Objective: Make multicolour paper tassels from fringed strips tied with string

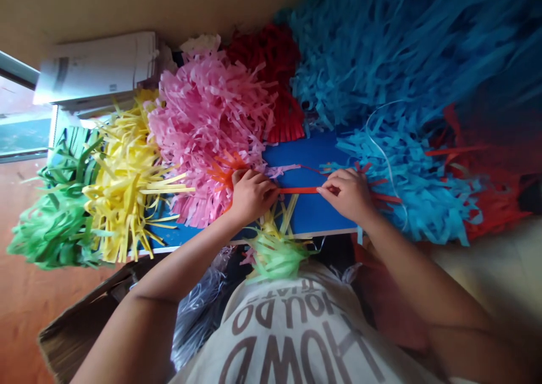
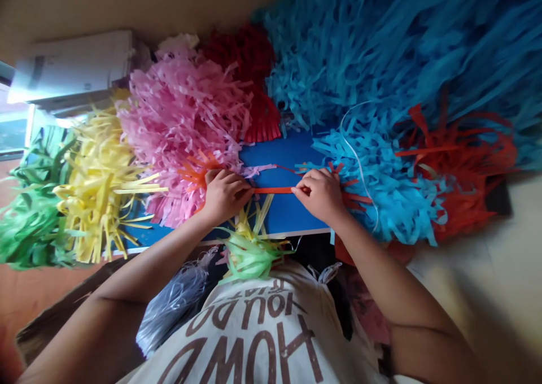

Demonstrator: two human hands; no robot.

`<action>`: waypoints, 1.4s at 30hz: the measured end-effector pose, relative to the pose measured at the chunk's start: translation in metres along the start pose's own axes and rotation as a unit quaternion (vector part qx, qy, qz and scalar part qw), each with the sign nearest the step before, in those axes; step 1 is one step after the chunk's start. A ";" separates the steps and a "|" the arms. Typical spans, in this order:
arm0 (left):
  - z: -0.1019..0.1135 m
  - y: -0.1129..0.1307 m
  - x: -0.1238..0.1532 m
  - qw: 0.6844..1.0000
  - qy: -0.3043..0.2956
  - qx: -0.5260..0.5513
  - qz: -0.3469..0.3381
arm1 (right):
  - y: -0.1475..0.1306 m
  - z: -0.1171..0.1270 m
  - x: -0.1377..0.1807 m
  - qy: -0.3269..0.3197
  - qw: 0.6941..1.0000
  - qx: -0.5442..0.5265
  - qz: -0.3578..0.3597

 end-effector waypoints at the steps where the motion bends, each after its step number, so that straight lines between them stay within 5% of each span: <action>1: -0.001 -0.001 -0.001 1.000 -0.003 0.000 0.003 | 0.000 -0.001 -0.001 -0.002 1.000 0.001 -0.002; 8: -0.004 0.001 -0.007 0.998 -0.042 -0.037 0.007 | -0.007 0.000 -0.005 -0.014 0.998 0.065 -0.017; 14: -0.002 0.032 -0.011 0.987 -0.051 -0.048 -0.142 | -0.058 -0.005 0.008 -0.027 0.973 0.156 0.168; 19: 0.000 0.049 -0.018 0.977 -0.010 -0.087 -0.195 | -0.073 -0.018 0.008 -0.023 0.946 0.213 0.243; 26: -0.006 0.050 -0.029 0.982 0.035 -0.068 -0.171 | -0.062 -0.013 -0.011 -0.038 0.970 0.175 0.167; 32: -0.005 0.045 -0.019 0.988 0.005 -0.070 -0.138 | -0.068 -0.014 0.004 -0.012 0.971 0.169 0.167; 42: -0.007 0.005 0.008 0.998 -0.018 0.011 -0.067 | -0.018 0.003 0.004 0.016 0.994 0.057 0.089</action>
Point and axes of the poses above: each hand's wrist, its own x-axis away from the middle knuckle, its own z-axis out of the back of the hand, y = z × x, the point moved 9 cm from there along -x, towards the middle knuckle, and after that the axes turned 8 degrees about -z, right-handed, at the moved point
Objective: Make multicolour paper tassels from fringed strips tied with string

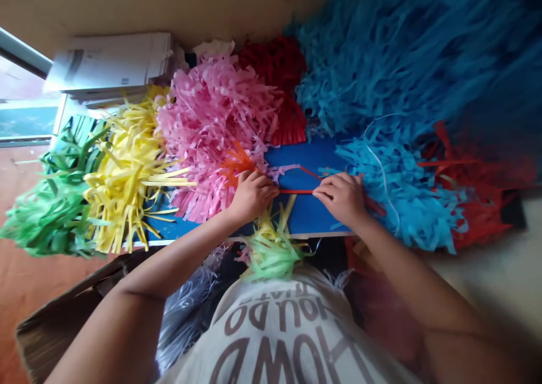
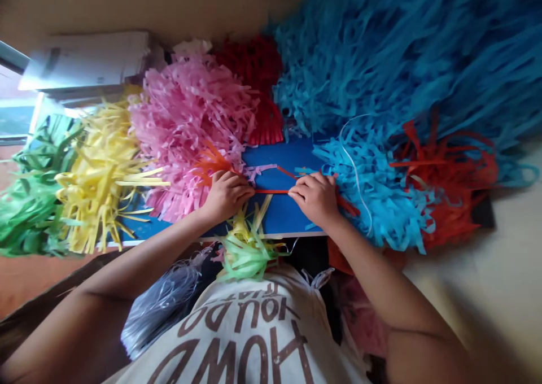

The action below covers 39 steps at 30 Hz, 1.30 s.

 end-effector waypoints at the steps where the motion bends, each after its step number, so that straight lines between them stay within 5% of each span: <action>1: -0.001 -0.003 0.000 1.000 0.001 0.013 0.013 | 0.004 -0.001 -0.001 -0.009 1.000 -0.012 -0.017; 11: -0.003 -0.007 -0.011 0.992 -0.052 -0.026 0.110 | 0.013 -0.010 -0.010 -0.054 0.996 -0.019 -0.069; 15: -0.001 0.013 -0.022 0.997 -0.043 -0.065 0.015 | 0.006 -0.008 -0.015 -0.078 0.993 0.028 -0.089; 18: -0.004 0.031 -0.024 0.993 -0.038 -0.078 -0.082 | -0.019 0.000 -0.014 -0.053 0.997 0.057 -0.021; 23: -0.005 0.043 -0.026 0.984 -0.018 -0.098 -0.149 | -0.061 -0.011 -0.005 -0.032 0.981 0.106 0.156; 29: -0.009 0.038 -0.037 0.986 -0.013 -0.100 -0.132 | -0.070 -0.024 -0.020 -0.011 0.968 0.163 0.190; 32: 0.019 0.039 -0.037 0.986 0.038 -0.103 -0.129 | -0.088 0.006 -0.025 0.007 0.976 0.135 0.168; 35: 0.082 0.062 -0.022 0.971 0.151 -0.102 -0.154 | -0.105 0.062 -0.018 0.029 0.993 0.001 0.113; 37: 0.125 0.086 -0.009 0.956 0.213 -0.090 -0.179 | -0.107 0.087 -0.014 -0.026 0.985 -0.160 0.057; 39: 0.154 0.107 -0.001 0.949 0.235 -0.063 -0.199 | -0.106 0.083 -0.011 -0.154 0.925 -0.348 -0.010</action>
Point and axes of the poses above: each hand's wrist, its own x-axis away from the middle knuckle, its own z-axis out of the back of the hand, y = z × x, the point moved 9 cm from there along -x, towards the middle knuckle, and after that the axes turned 8 degrees about -z, right-handed, at the moved point
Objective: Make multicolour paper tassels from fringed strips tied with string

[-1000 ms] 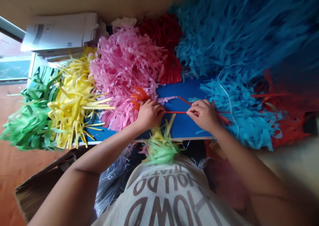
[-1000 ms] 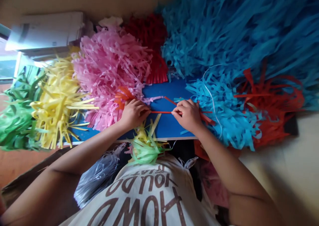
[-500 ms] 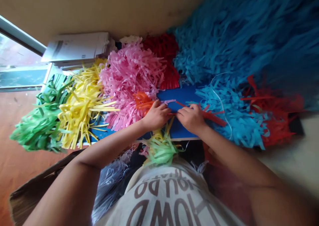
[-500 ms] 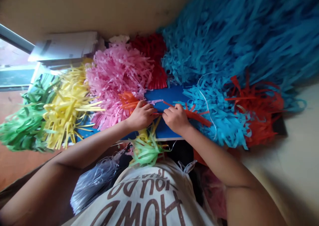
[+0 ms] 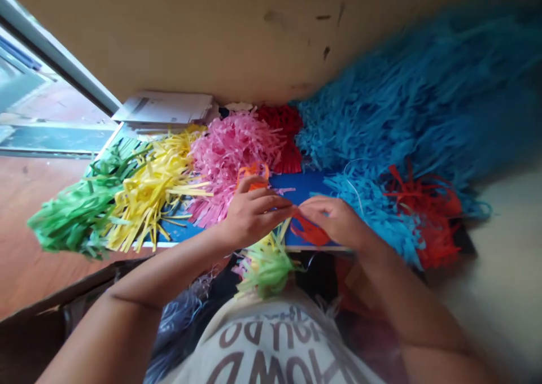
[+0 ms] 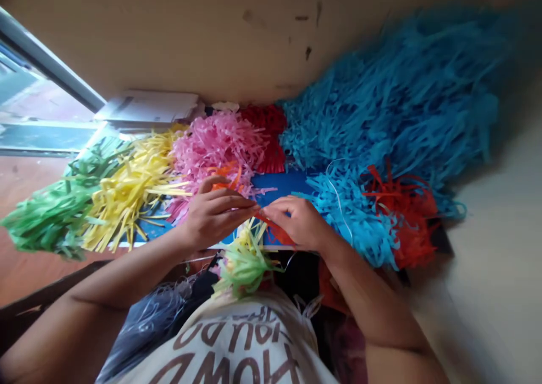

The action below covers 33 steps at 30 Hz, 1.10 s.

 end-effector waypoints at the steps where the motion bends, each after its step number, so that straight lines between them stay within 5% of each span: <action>1: 0.008 0.005 -0.005 1.000 0.006 0.014 0.003 | 0.006 -0.007 0.001 -0.055 0.993 -0.097 -0.045; 4: 0.014 0.012 -0.009 0.998 0.016 0.044 0.033 | 0.025 -0.029 0.003 -0.123 0.936 -0.297 -0.142; 9: 0.001 0.013 0.006 0.992 0.021 0.084 0.096 | 0.052 -0.052 0.016 -0.043 0.857 -0.471 -0.202; 13: -0.001 0.015 0.019 0.973 0.084 0.138 0.167 | 0.056 -0.067 0.026 -0.014 0.812 -0.542 -0.217; 18: -0.011 0.013 0.031 0.935 0.139 0.177 0.274 | 0.058 -0.064 0.027 0.053 0.811 -0.546 -0.202; 26: -0.026 0.010 0.036 0.884 0.158 0.276 0.342 | 0.056 -0.053 0.019 0.083 0.834 -0.520 -0.163; 33: -0.033 0.009 0.034 0.927 0.128 0.212 0.283 | 0.054 -0.043 0.010 0.133 0.858 -0.487 -0.093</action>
Point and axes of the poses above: each hand's wrist, its own x-axis away from the middle knuckle, its own z-axis out of the back of the hand, y = z × x, the point moved 9 cm from there along -x, towards the middle knuckle, and after that the axes turned 8 degrees about -z, right-handed, at the moved point
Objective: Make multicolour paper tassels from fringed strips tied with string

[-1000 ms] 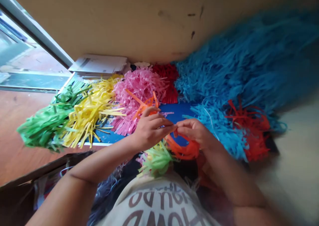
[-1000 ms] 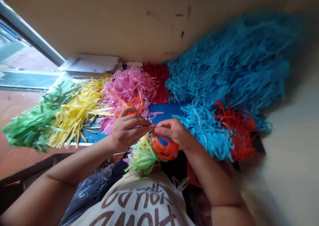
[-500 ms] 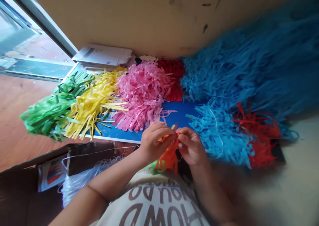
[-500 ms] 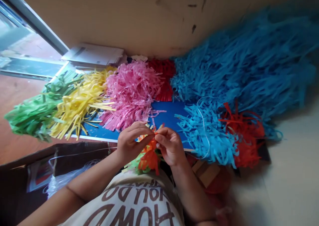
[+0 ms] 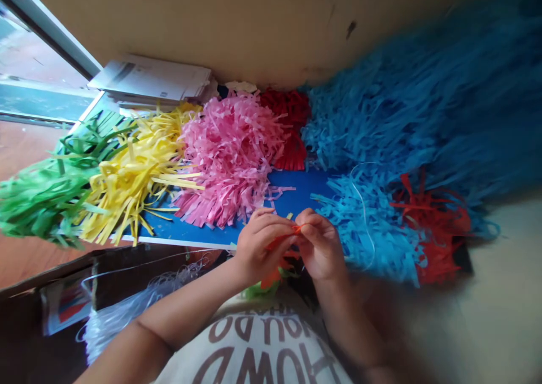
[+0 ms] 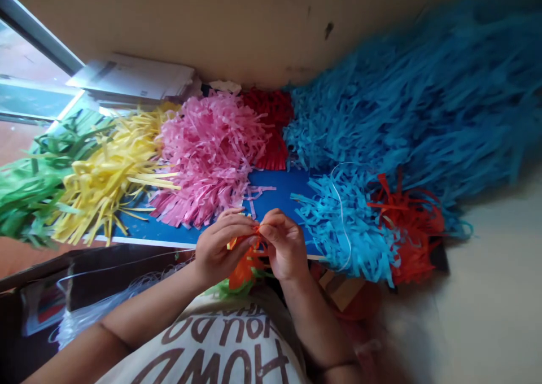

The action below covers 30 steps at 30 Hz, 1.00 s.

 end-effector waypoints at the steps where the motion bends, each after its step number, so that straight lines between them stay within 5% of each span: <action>1: 0.000 -0.002 0.000 1.000 0.002 -0.012 -0.002 | -0.002 0.000 0.001 0.003 1.000 0.007 0.025; 5: 0.006 -0.012 -0.003 0.999 0.030 0.001 0.026 | -0.015 0.004 -0.008 -0.006 0.989 0.088 0.115; 8: 0.012 -0.025 -0.002 0.992 0.063 0.063 0.094 | -0.026 0.028 -0.050 0.049 0.951 0.280 0.122; 10: 0.011 -0.039 0.004 0.974 0.076 0.134 0.168 | -0.040 0.058 -0.089 0.160 0.855 0.479 0.116; 11: 0.009 -0.045 0.009 0.959 0.086 0.171 0.207 | -0.046 0.068 -0.109 0.178 0.830 0.515 0.116; 15: -0.004 -0.066 0.031 0.869 0.131 0.315 0.358 | -0.046 0.091 -0.169 0.174 0.657 0.732 0.044; 17: -0.017 -0.070 0.042 0.808 0.116 0.381 0.435 | -0.046 0.093 -0.179 0.168 0.630 0.757 0.026; 20: -0.030 -0.066 0.050 0.722 0.088 0.462 0.508 | -0.053 0.086 -0.172 0.167 0.631 0.757 0.025; 22: -0.025 -0.065 0.047 0.707 0.098 0.487 0.503 | -0.060 0.074 -0.151 0.162 0.653 0.738 0.052; 23: -0.019 -0.065 0.045 0.718 0.108 0.482 0.490 | -0.062 0.065 -0.135 0.148 0.689 0.706 0.073; 25: -0.007 -0.067 0.042 0.762 0.117 0.440 0.461 | -0.060 0.044 -0.094 0.084 0.811 0.568 0.113; 27: 0.002 -0.067 0.041 0.813 0.105 0.375 0.433 | -0.042 0.026 -0.052 0.009 0.910 0.407 0.085; 30: 0.005 -0.062 0.037 0.878 0.062 0.278 0.385 | -0.016 0.008 -0.006 -0.025 0.954 0.288 0.076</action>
Point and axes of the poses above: each hand's wrist, its own x-axis away from the middle knuckle, its own z-axis out of the back of the hand, y = z × x, the point moved 9 cm from there along -x, towards the middle knuckle, and after that the axes turned 8 degrees about -z, right-handed, at the moved point
